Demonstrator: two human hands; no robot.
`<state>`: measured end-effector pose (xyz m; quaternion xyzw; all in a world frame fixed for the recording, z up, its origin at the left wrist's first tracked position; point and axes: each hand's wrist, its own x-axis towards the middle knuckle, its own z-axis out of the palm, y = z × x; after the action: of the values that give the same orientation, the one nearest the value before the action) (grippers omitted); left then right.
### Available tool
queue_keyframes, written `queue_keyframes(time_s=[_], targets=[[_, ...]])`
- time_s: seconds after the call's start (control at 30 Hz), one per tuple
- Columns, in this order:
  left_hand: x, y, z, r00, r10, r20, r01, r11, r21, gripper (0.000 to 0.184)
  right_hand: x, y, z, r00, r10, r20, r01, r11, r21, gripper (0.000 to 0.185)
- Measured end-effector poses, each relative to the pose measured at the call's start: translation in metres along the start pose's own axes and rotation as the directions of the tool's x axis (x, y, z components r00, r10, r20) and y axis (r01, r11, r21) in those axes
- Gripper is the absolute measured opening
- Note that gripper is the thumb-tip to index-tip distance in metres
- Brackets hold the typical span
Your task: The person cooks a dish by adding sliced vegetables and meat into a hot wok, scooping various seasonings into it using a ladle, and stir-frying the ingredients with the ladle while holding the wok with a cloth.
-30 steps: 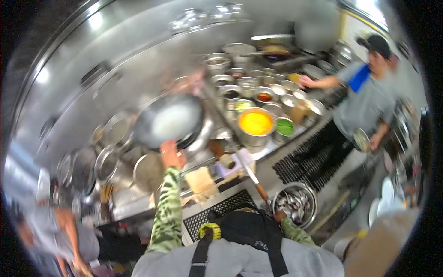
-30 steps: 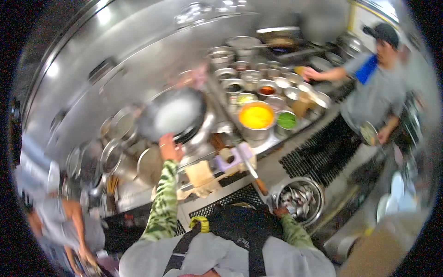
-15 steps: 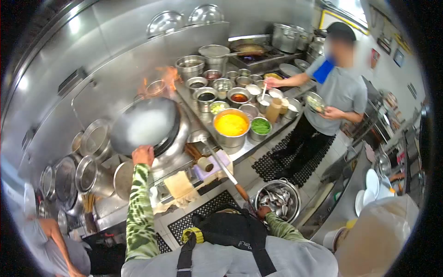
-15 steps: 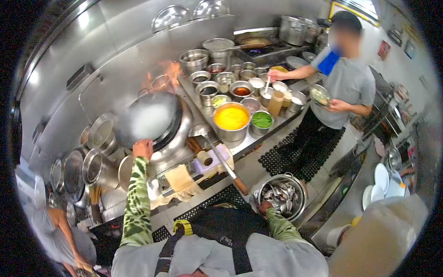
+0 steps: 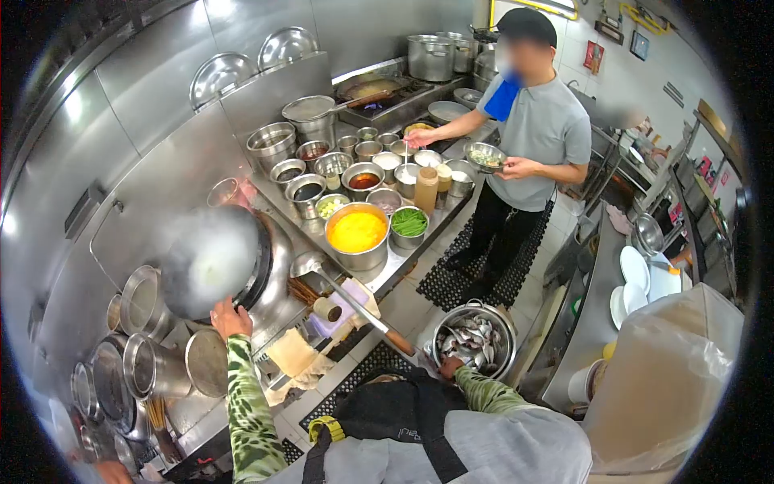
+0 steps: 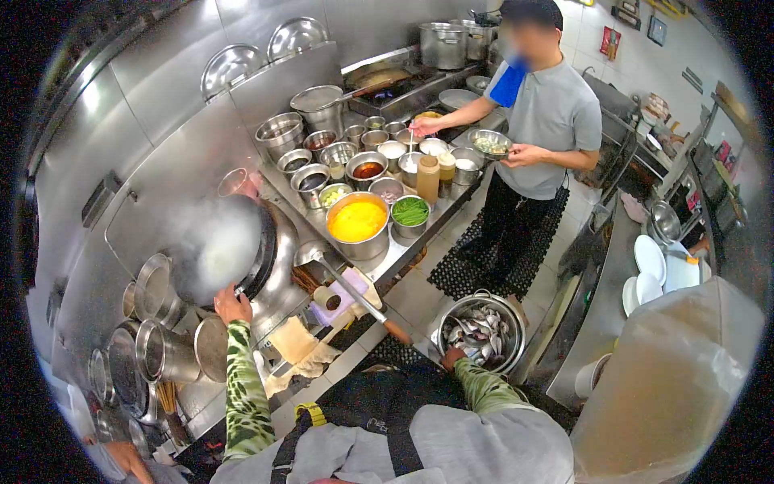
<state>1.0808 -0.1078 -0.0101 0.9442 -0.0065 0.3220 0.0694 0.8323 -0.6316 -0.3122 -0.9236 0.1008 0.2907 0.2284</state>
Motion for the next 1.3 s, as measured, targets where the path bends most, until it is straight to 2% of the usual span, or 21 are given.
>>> queue_keyframes(time_s=[0.07, 0.1, 0.17, 0.23, 0.33, 0.4, 0.53, 0.63, 0.7, 0.77, 0.8, 0.87, 0.93, 1.0, 1.03, 1.07, 1.1, 1.17, 1.2, 1.27, 1.3], targets=[[-0.006, 0.000, -0.005, 1.000, -0.001, 0.024, 0.000, 1.000, 0.029, 0.047, 0.003, 0.014, 0.004, 0.997, 0.027, 0.070, -0.035, 0.993, 0.114, 0.057], [-0.006, -0.001, -0.004, 0.999, -0.004, 0.047, 0.004, 1.000, 0.005, 0.052, 0.002, 0.018, 0.016, 0.988, -0.062, -0.140, 0.069, 0.996, 0.052, 0.052], [-0.013, -0.007, 0.004, 0.997, 0.062, -0.049, -0.060, 0.997, 0.040, 0.056, 0.031, 0.039, 0.031, 0.995, 0.083, 0.062, -0.084, 0.996, 0.017, 0.038], [-0.015, -0.012, 0.012, 0.988, 0.129, -0.081, -0.128, 0.992, 0.018, 0.059, 0.037, 0.050, 0.037, 0.998, 0.035, 0.050, -0.034, 0.999, -0.023, 0.037], [-0.016, 0.004, -0.006, 0.999, -0.050, 0.016, 0.051, 0.998, -0.041, 0.067, 0.051, 0.056, 0.043, 0.999, -0.042, 0.008, 0.043, 0.998, -0.055, 0.035], [-0.015, 0.016, -0.022, 0.989, -0.124, 0.081, 0.129, 0.990, -0.056, 0.067, 0.055, 0.056, 0.044, 0.998, -0.063, -0.030, 0.062, 0.997, -0.053, 0.034], [-0.020, 0.011, -0.020, 0.997, -0.078, 0.019, 0.079, 0.991, -0.110, 0.062, 0.046, 0.031, 0.031, 0.987, -0.107, -0.124, 0.100, 0.993, -0.054, 0.035], [-0.024, 0.020, -0.024, 0.997, -0.023, -0.068, 0.018, 0.996, -0.083, 0.056, 0.051, 0.028, 0.030, 0.985, -0.166, 0.034, 0.169, 0.982, -0.080, 0.026], [-0.044, 0.051, -0.030, 0.995, -0.066, -0.077, 0.038, 0.946, -0.323, 0.034, 0.051, 0.048, 0.037, 0.987, -0.159, 0.039, 0.161, 0.985, -0.056, 0.027], [-0.083, 0.077, -0.020, 0.997, 0.039, 0.063, 0.009, 0.777, -0.629, 0.030, 0.036, 0.045, 0.036, 0.986, -0.165, -0.024, 0.164, 0.986, -0.029, 0.032], [-0.105, 0.093, -0.022, 0.967, 0.095, 0.238, 0.091, 0.740, -0.667, 0.028, 0.029, 0.039, 0.035, 0.984, -0.168, -0.052, 0.167, 0.986, -0.020, 0.035], [-0.147, 0.105, -0.012, 0.689, 0.238, 0.685, 0.484, 0.553, -0.678, 0.030, 0.019, 0.028, 0.025, 0.977, -0.186, -0.102, 0.185, 0.983, -0.020, 0.043], [-0.206, 0.086, 0.052, 0.687, 0.320, 0.652, 0.397, 0.586, -0.706, 0.028, 0.015, 0.019, 0.011, 0.996, -0.083, -0.021, 0.082, 0.996, -0.042, 0.041], [-0.233, 0.061, 0.080, 0.161, 0.176, 0.971, 0.864, 0.450, -0.225, 0.024, 0.015, 0.006, -0.004, 0.999, -0.010, 0.051, 0.012, 0.999, -0.037, 0.041], [-0.244, 0.055, 0.083, 0.042, 0.005, 0.999, 0.996, 0.084, -0.043, 0.023, 0.012, 0.001, -0.010, 0.996, 0.015, 0.082, -0.014, 1.000, -0.021, 0.041], [-0.256, 0.046, 0.086, -0.135, -0.106, 0.985, 0.942, -0.321, 0.094, 0.023, 0.011, -0.003, -0.015, 0.993, 0.037, 0.114, -0.036, 0.999, -0.006, 0.041], [-0.279, 0.022, 0.106, -0.084, -0.224, 0.971, 0.920, -0.392, -0.011, 0.023, 0.011, -0.007, -0.019, 0.993, -0.026, 0.116, 0.034, 0.997, -0.063, 0.041], [-0.271, 0.010, 0.109, -0.327, -0.450, 0.831, 0.780, -0.625, -0.032, 0.019, 0.005, -0.012, -0.025, 0.989, 0.057, 0.140, -0.063, 0.997, 0.037, 0.041], [-0.287, -0.020, 0.136, -0.196, -0.351, 0.916, 0.860, -0.509, -0.011, 0.021, 0.003, -0.015, -0.029, 0.983, 0.096, 0.158, -0.110, 0.990, 0.083, 0.041], [-0.286, -0.031, 0.142, -0.050, -0.310, 0.949, 0.849, -0.514, -0.123, 0.025, 0.007, -0.013, -0.024, 0.998, -0.028, 0.057, 0.028, 1.000, -0.004, 0.045], [-0.285, -0.033, 0.147, -0.085, -0.245, 0.966, 0.851, -0.522, -0.058, 0.027, 0.008, -0.011, -0.021, 0.999, -0.042, 0.018, 0.042, 0.999, -0.029, 0.045]])
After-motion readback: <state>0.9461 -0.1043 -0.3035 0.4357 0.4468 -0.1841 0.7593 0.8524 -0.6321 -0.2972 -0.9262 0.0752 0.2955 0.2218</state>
